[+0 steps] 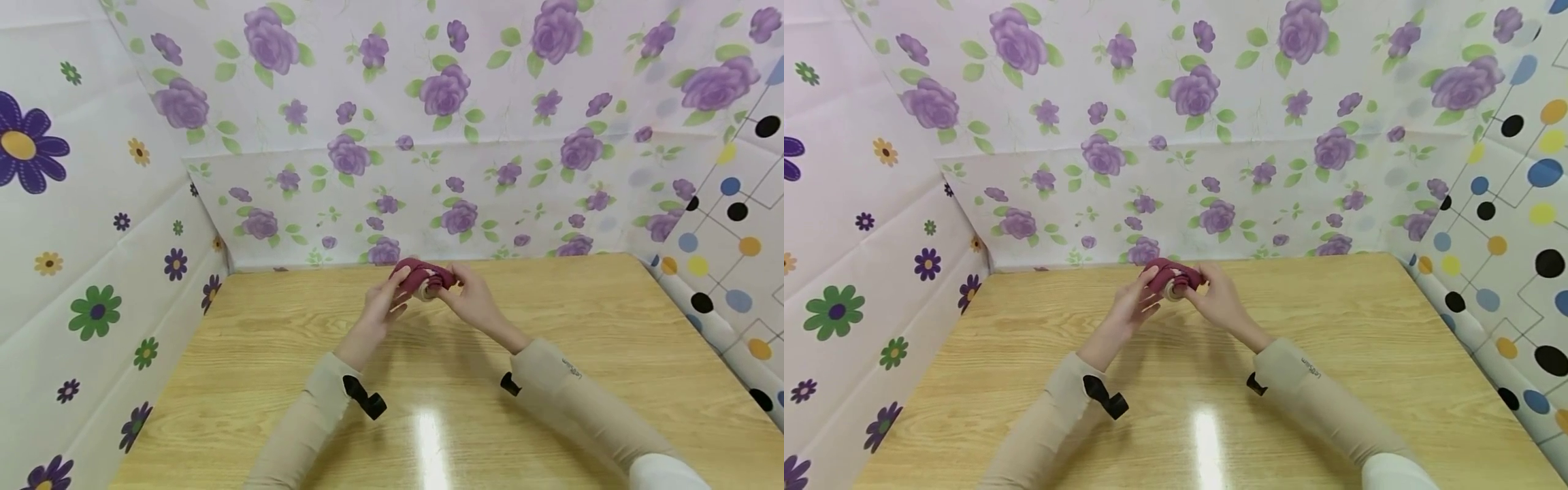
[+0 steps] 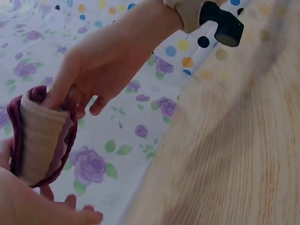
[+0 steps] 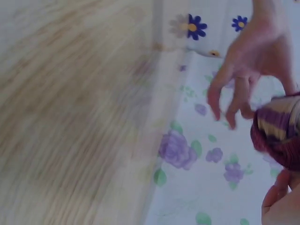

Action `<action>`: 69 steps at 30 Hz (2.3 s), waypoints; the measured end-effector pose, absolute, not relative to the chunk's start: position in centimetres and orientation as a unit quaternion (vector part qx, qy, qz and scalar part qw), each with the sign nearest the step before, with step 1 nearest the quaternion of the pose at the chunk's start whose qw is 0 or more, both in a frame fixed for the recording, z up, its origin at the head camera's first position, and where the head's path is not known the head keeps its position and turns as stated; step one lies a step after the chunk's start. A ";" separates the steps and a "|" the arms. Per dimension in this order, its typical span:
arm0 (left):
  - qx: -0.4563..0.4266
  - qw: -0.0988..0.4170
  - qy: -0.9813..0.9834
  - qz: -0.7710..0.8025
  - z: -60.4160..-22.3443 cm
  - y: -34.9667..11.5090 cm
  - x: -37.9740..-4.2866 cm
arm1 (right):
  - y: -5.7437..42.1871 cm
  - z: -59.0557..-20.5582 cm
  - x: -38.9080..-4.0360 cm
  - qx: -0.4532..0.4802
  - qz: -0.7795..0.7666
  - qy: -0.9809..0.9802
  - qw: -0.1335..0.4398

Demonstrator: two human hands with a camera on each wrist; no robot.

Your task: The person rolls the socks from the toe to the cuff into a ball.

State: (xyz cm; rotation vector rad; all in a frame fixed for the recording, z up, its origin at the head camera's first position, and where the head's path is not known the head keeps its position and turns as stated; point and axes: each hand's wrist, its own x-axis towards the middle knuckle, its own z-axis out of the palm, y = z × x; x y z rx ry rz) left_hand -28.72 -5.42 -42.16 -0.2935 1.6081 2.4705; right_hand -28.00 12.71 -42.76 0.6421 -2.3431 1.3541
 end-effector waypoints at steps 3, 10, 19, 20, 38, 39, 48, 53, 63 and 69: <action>-0.047 0.107 0.502 0.857 -42.1 -5.3 -28.9 | 13.2 -42.6 -28.3 0.226 0.495 -0.826 0.149; 0.020 0.134 0.452 0.882 -42.2 -5.3 -28.7 | 13.4 -42.4 -28.3 0.224 0.536 -0.799 0.157; 0.053 0.159 0.492 0.854 -42.8 -5.7 -28.3 | 13.7 -41.2 -28.4 0.226 0.610 -0.746 0.140; 0.053 0.160 0.503 0.848 -42.8 -5.7 -28.3 | 13.7 -41.1 -28.4 0.221 0.611 -0.746 0.146; 0.197 -0.067 0.880 0.426 -42.5 -4.2 -26.8 | 13.7 -43.4 -28.8 0.222 0.491 -0.803 0.254; 0.190 -0.089 0.887 0.412 -42.5 -4.1 -26.7 | 13.7 -43.4 -28.8 0.229 0.483 -0.803 0.262; 0.122 -0.172 0.892 0.400 -43.2 -4.1 -27.3 | 13.9 -43.3 -28.5 0.323 0.399 -0.777 0.363; 0.092 -0.153 0.874 0.452 -43.0 -4.4 -27.8 | 13.8 -43.5 -28.5 0.347 0.398 -0.753 0.392; 0.106 -0.069 0.871 0.474 -42.9 -4.5 -28.0 | 13.5 -43.7 -27.9 0.359 0.378 -0.765 0.378; 0.170 0.050 0.854 0.490 -43.0 -5.5 -28.1 | 13.8 -43.6 -28.3 0.318 0.405 -0.798 0.313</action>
